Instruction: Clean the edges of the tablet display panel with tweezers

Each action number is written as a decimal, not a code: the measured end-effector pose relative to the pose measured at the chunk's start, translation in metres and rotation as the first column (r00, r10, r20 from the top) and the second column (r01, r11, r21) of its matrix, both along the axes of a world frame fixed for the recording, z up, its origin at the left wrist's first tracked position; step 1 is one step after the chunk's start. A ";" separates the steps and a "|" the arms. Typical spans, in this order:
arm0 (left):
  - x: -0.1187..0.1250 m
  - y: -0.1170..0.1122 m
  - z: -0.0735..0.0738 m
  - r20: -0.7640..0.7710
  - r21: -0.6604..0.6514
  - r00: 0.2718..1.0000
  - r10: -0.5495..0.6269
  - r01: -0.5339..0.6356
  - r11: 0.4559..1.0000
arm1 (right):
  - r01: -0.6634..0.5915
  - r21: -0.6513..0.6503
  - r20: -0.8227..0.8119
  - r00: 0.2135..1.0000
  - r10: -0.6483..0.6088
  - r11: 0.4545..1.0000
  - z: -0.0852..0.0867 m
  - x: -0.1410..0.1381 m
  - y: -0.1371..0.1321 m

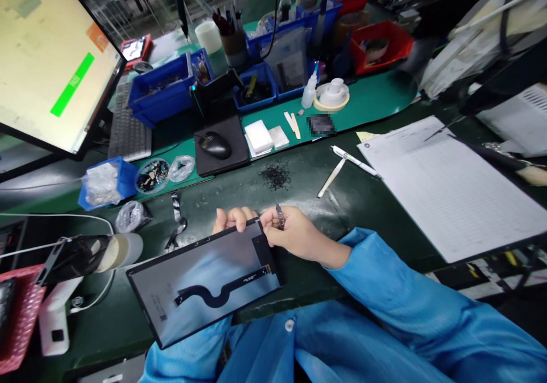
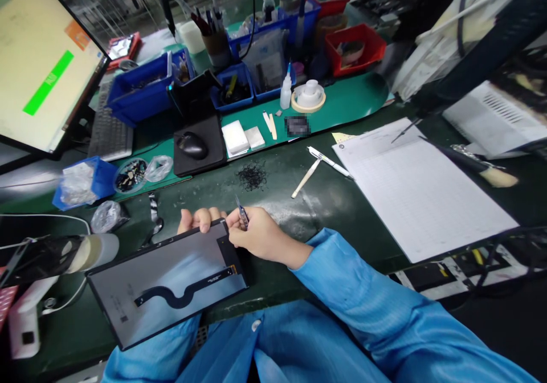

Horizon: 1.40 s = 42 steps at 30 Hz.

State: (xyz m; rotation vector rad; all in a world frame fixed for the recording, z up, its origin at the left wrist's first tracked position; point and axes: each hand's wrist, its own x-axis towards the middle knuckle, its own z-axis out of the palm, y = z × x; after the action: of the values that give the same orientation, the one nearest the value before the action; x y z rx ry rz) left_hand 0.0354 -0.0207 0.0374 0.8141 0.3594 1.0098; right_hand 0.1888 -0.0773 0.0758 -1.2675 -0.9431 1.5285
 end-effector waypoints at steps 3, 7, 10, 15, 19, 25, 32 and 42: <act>0.000 0.002 0.000 0.026 0.001 1.000 -0.013 0.013 1.000 | -0.014 0.028 0.016 1.000 0.013 1.000 0.003 0.002 0.000; 0.000 -0.001 0.002 -0.011 -0.013 1.000 0.007 -0.007 1.000 | -0.021 0.039 0.032 0.999 0.020 0.999 0.001 0.001 0.002; 0.001 -0.003 0.003 -0.068 -0.039 0.997 0.043 -0.046 0.998 | 0.017 0.021 0.012 1.000 -0.017 1.000 -0.004 -0.002 0.002; 0.000 0.000 0.001 -0.005 0.000 1.000 0.017 -0.017 1.000 | 0.036 0.002 -0.040 0.999 -0.036 0.999 -0.005 -0.004 0.001; -0.004 0.001 0.000 0.010 -0.006 1.000 -0.011 0.011 1.000 | -0.008 0.023 -0.008 1.000 0.009 1.000 -0.001 -0.001 0.000; -0.001 -0.003 -0.001 -0.009 -0.005 0.999 0.031 -0.031 0.999 | 0.000 0.056 -0.005 1.000 0.001 0.998 -0.009 -0.002 0.001; 0.000 -0.001 -0.002 0.043 0.034 0.999 0.011 -0.013 0.999 | 0.000 0.027 -0.028 1.000 0.000 1.000 -0.011 -0.002 0.000; 0.002 -0.005 -0.001 0.043 0.007 0.999 0.025 -0.025 1.000 | -0.014 0.034 -0.001 1.000 0.014 0.999 -0.007 0.000 0.001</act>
State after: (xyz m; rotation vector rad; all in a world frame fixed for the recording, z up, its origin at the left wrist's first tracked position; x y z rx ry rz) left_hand 0.0370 -0.0259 0.0365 0.7951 0.3302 1.0512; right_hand 0.1886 -0.0764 0.0686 -1.2378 -0.9750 1.5175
